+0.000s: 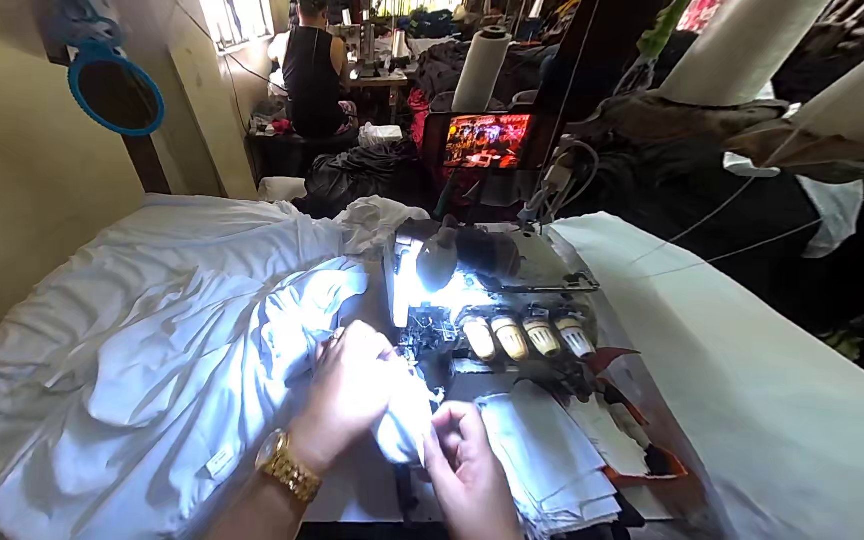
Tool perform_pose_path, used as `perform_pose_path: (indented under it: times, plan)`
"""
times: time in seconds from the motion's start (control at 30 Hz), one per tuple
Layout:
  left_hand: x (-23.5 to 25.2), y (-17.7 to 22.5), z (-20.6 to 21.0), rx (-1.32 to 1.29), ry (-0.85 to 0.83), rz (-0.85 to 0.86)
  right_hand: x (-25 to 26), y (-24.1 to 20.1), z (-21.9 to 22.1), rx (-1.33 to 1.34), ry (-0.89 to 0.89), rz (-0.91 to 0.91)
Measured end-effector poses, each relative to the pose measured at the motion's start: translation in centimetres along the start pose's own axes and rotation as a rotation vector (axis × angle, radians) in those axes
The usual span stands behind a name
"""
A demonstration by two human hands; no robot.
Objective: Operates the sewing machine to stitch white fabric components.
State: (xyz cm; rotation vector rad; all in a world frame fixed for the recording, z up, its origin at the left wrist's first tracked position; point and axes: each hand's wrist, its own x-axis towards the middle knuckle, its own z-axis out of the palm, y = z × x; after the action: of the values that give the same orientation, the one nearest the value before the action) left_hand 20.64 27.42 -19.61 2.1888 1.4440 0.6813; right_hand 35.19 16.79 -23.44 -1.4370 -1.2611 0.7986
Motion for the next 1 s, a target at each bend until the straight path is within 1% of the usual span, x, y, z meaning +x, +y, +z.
perform_pose_path:
  times: [0.07,0.17,0.3,0.37,0.4,0.47,0.5,0.53,0.6,0.63,0.67,0.7,0.73,0.77,0.8,0.83,0.87,0.9,0.93,1.0]
  plan:
    - [-0.5,0.6,-0.1,0.018,-0.012,-0.05,-0.9,0.3,-0.1,0.035,-0.028,-0.034]
    - [-0.3,0.7,0.7,0.051,0.055,-0.07,-0.9,0.5,-0.3,0.017,-0.028,-0.101]
    - [1.7,0.5,1.1,0.076,0.094,-0.102,1.0,0.8,-0.2,-0.183,-0.008,-0.196]
    - [2.5,-0.3,1.5,0.076,0.14,-0.065,1.8,0.5,0.1,-0.312,0.012,-0.205]
    - [2.7,-0.9,1.6,0.065,0.19,-0.028,2.0,0.1,0.1,-0.364,0.009,-0.194]
    - [2.1,-1.4,1.2,0.009,0.268,0.021,2.3,-0.9,-0.3,-0.456,-0.031,-0.162]
    - [1.3,-1.6,0.8,-0.011,0.272,0.031,2.5,-1.3,-0.6,-0.489,-0.054,-0.165]
    - [0.5,-1.9,0.3,-0.013,0.242,0.049,2.7,-1.6,-0.8,-0.51,-0.065,-0.194]
    - [-1.1,-2.2,-0.3,0.007,0.166,0.088,3.6,-1.0,-1.0,-0.474,-0.043,-0.322]
    - [-1.5,-2.4,0.0,-0.002,0.209,0.14,4.1,-0.6,-0.9,-0.395,-0.043,-0.378]
    - [-1.7,-2.4,0.2,-0.03,0.284,0.195,4.6,-0.5,-0.9,-0.278,-0.077,-0.394]
    - [-1.7,-2.2,0.4,-0.069,0.358,0.247,4.8,-0.6,-0.9,-0.151,-0.13,-0.377]
    - [-1.5,-1.7,0.2,-0.138,0.393,0.293,4.9,-0.9,-1.0,-0.038,-0.185,-0.331]
    - [-1.2,-1.3,0.0,-0.214,0.373,0.33,4.7,-1.2,-1.1,0.04,-0.223,-0.254]
    - [-0.9,-1.1,-0.3,-0.262,0.319,0.35,4.4,-1.7,-1.2,0.073,-0.252,-0.155]
    - [-0.6,-1.1,-0.6,-0.258,0.251,0.358,4.2,-2.0,-1.5,0.065,-0.287,-0.059]
    - [-0.2,-1.5,-0.8,-0.172,0.186,0.341,3.9,-2.1,-1.9,0.024,-0.327,0.004]
    - [0.0,-2.0,-1.1,-0.049,0.098,0.299,3.7,-2.2,-2.4,-0.013,-0.364,0.034]
    - [0.2,-2.6,-1.5,0.064,-0.002,0.247,3.6,-2.2,-2.7,-0.008,-0.39,0.025]
    - [0.5,-3.4,-2.6,0.172,-0.137,0.216,3.9,-2.4,-3.0,0.143,-0.378,-0.064]
